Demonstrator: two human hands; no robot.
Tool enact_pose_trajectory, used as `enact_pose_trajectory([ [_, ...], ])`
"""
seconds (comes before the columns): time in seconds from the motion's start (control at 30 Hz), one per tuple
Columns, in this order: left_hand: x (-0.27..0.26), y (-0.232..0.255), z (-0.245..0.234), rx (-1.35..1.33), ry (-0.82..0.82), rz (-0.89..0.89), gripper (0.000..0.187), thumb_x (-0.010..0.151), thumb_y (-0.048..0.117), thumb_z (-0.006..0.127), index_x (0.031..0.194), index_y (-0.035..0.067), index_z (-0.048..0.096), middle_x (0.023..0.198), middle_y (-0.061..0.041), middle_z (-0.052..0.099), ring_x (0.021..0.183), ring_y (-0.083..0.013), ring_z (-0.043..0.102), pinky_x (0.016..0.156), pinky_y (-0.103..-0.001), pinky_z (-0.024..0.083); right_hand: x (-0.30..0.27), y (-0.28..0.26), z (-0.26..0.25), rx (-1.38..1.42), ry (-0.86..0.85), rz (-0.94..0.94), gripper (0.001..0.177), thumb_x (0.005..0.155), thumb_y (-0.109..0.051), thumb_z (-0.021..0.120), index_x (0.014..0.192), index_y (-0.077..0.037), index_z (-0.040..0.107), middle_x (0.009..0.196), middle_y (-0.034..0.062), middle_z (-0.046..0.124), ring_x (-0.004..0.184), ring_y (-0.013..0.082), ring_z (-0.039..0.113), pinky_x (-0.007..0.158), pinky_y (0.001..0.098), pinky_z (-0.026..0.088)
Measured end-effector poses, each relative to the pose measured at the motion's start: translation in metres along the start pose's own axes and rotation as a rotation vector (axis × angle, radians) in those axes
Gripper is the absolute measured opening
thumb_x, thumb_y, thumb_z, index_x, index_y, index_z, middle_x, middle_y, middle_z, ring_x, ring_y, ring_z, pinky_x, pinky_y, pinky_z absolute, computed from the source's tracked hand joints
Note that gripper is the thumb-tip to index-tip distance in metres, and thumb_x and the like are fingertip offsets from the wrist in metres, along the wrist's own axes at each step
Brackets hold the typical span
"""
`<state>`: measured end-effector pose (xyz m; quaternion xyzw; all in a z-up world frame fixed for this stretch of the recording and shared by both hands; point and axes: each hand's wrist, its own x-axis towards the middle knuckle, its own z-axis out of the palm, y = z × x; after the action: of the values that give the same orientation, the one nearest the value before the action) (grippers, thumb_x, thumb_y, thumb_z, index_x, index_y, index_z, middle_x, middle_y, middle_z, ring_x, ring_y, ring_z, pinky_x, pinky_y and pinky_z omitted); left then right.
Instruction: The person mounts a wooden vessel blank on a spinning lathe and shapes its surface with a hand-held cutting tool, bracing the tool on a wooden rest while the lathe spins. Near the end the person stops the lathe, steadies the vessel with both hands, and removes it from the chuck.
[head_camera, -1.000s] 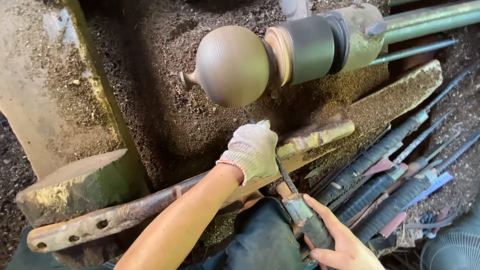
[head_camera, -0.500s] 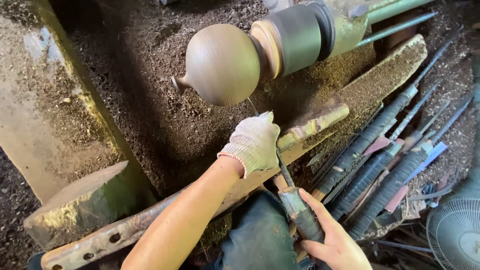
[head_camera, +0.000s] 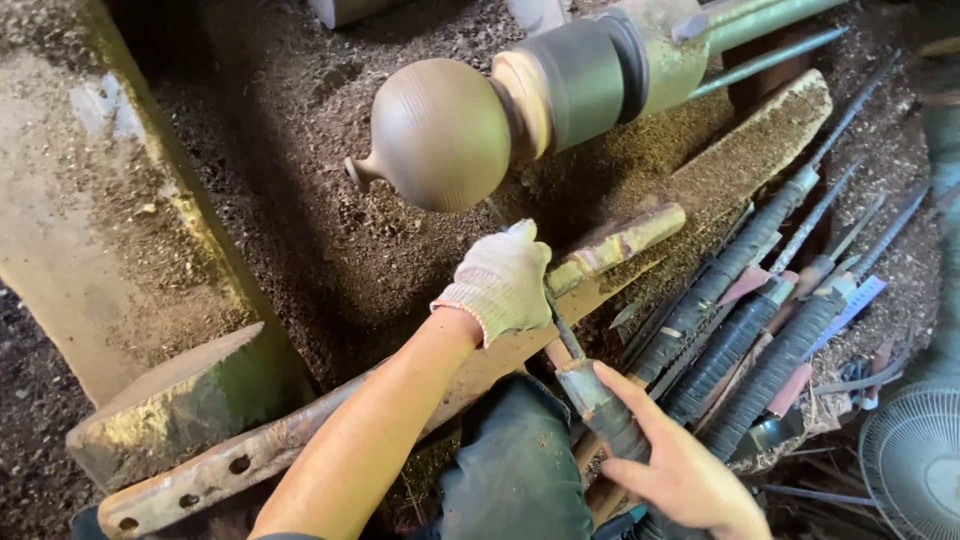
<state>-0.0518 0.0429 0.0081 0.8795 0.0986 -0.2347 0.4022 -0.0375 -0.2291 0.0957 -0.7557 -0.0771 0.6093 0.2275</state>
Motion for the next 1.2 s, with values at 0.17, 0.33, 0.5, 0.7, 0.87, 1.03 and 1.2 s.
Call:
enact_pose_trajectory([
  [0.17,0.001,0.001,-0.002,-0.021,-0.004,-0.081,0.037,0.065,0.023,0.076,0.097,0.005,0.073,0.118,-0.024,0.062,0.105,-0.0408,0.066,0.092,-0.045,0.055,-0.003,-0.027,-0.014,0.01,-0.07,0.175,0.103,0.081,-0.001,0.073,0.165,-0.035,0.026,0.097,0.0004,0.066,0.068,0.0164,0.058,0.068,0.0329,0.056],
  [0.33,0.002,-0.001,-0.002,-0.024,-0.051,-0.073,0.035,0.066,0.023,0.076,0.097,0.007,0.073,0.112,-0.024,0.066,0.106,-0.0412,0.067,0.095,-0.046,0.055,-0.002,-0.018,0.006,0.035,0.052,-0.112,0.102,0.073,0.005,0.072,0.163,-0.024,0.031,0.141,0.006,0.057,0.114,0.0154,0.059,0.098,0.0277,0.045],
  [0.5,0.003,-0.004,0.0,-0.017,0.005,0.011,0.032,0.064,0.02,0.077,0.092,0.005,0.073,0.111,-0.025,0.063,0.102,-0.0421,0.067,0.091,-0.046,0.056,-0.001,-0.015,0.022,0.135,0.095,0.01,0.103,0.071,0.005,0.073,0.162,-0.024,0.035,0.139,0.0068,0.057,0.121,0.0173,0.059,0.104,0.0275,0.042],
  [0.7,0.003,-0.003,-0.002,-0.028,0.02,0.049,0.03,0.062,0.018,0.076,0.088,0.003,0.072,0.115,-0.027,0.06,0.102,-0.0433,0.065,0.09,-0.046,0.055,0.003,0.0,0.032,0.156,0.128,-0.075,0.103,0.069,0.006,0.074,0.161,-0.02,0.034,0.145,0.0078,0.053,0.126,0.0176,0.055,0.105,0.0284,0.039],
  [0.87,0.002,0.0,-0.003,-0.034,0.021,0.047,0.029,0.064,0.018,0.075,0.088,0.004,0.071,0.113,-0.026,0.06,0.103,-0.0434,0.064,0.091,-0.047,0.054,-0.002,-0.01,0.019,0.107,0.094,-0.003,0.102,0.071,0.005,0.071,0.162,-0.024,0.034,0.138,0.0071,0.057,0.12,0.0176,0.06,0.103,0.0277,0.044],
  [1.03,0.002,0.001,-0.006,-0.016,-0.042,-0.075,0.029,0.064,0.019,0.075,0.089,0.005,0.075,0.118,-0.028,0.061,0.105,-0.0424,0.066,0.092,-0.045,0.055,-0.001,0.031,-0.009,0.207,-0.092,0.083,0.108,0.083,0.008,0.074,0.171,-0.029,0.023,0.1,0.0118,0.057,0.072,0.02,0.057,0.065,0.033,0.057],
  [1.2,0.001,0.001,-0.001,-0.052,0.006,-0.116,0.025,0.067,0.022,0.074,0.086,0.005,0.077,0.108,-0.028,0.067,0.1,-0.0429,0.068,0.09,-0.047,0.056,0.004,-0.013,-0.03,0.222,-0.142,0.22,0.11,0.074,0.002,0.075,0.165,-0.038,0.026,0.094,0.0057,0.064,0.059,0.0142,0.057,0.055,0.028,0.05],
])
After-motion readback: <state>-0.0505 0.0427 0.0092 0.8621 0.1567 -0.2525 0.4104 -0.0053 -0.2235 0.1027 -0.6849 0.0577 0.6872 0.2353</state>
